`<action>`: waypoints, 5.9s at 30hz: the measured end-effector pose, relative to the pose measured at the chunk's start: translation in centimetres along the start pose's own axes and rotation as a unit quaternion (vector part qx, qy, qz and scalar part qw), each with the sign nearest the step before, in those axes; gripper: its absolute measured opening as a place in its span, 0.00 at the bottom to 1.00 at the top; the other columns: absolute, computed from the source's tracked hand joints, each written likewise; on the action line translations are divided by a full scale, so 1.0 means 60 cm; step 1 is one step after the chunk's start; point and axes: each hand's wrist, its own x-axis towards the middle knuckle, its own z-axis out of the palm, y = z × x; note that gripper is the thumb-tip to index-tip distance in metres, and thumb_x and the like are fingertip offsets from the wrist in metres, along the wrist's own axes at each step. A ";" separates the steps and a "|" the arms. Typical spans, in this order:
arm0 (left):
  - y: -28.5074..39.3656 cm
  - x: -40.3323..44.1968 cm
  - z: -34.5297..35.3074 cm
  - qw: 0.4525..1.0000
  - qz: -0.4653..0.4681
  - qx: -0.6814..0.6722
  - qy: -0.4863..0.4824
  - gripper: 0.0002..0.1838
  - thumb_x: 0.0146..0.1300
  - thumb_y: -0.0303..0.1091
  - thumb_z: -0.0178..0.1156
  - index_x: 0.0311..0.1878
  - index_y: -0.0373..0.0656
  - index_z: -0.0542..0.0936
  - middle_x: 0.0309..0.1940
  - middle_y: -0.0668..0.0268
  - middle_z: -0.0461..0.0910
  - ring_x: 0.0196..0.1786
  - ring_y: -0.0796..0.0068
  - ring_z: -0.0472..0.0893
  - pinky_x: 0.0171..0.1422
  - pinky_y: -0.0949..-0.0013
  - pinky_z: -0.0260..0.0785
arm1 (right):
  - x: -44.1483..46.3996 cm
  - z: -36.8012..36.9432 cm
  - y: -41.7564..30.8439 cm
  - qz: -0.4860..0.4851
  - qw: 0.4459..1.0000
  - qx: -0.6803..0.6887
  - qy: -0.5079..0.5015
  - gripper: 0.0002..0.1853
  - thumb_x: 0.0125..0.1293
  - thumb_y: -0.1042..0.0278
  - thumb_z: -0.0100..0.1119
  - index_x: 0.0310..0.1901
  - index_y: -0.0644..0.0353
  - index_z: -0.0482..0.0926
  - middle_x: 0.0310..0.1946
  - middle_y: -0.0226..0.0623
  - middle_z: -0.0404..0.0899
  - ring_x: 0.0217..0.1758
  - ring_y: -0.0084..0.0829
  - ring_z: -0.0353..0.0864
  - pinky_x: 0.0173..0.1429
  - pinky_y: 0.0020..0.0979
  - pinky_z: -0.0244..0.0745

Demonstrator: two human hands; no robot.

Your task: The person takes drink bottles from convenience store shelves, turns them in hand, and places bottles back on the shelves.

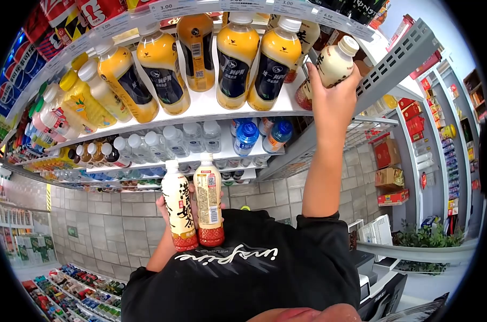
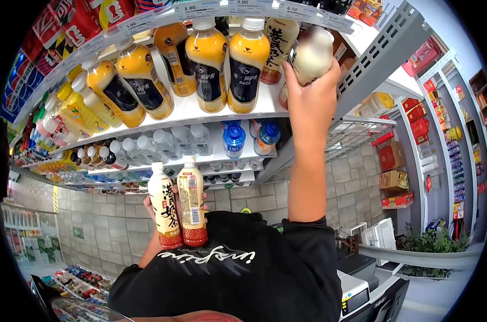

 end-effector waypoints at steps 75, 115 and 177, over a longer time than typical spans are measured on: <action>0.000 0.052 0.003 0.999 -0.001 0.028 0.032 0.46 0.55 0.82 0.55 0.62 0.52 0.76 0.73 0.35 0.64 0.73 0.25 0.67 0.68 0.23 0.67 | -0.013 0.082 0.069 -0.039 0.994 -0.001 -0.104 0.17 0.71 0.64 0.64 0.52 0.70 0.80 0.47 0.59 0.83 0.52 0.57 0.83 0.57 0.49 0.77; 0.104 -0.084 -0.134 0.973 -0.187 0.106 0.088 0.45 0.62 0.52 0.70 0.75 0.33 0.67 0.63 0.54 0.80 0.62 0.66 0.83 0.65 0.63 0.77 | -0.565 0.015 -0.073 0.623 0.521 0.373 -0.449 0.27 0.76 0.68 0.59 0.72 0.64 0.65 0.61 0.43 0.79 0.61 0.33 0.82 0.65 0.35 0.77; -0.347 0.049 -0.021 0.959 -0.039 0.025 0.281 0.26 0.73 0.50 0.58 0.63 0.39 0.79 0.50 0.57 0.87 0.45 0.62 0.89 0.48 0.58 0.85 | -0.477 -0.233 0.281 0.459 0.597 0.392 -0.528 0.25 0.85 0.56 0.45 0.71 0.67 0.64 0.63 0.42 0.77 0.63 0.27 0.77 0.69 0.32 0.70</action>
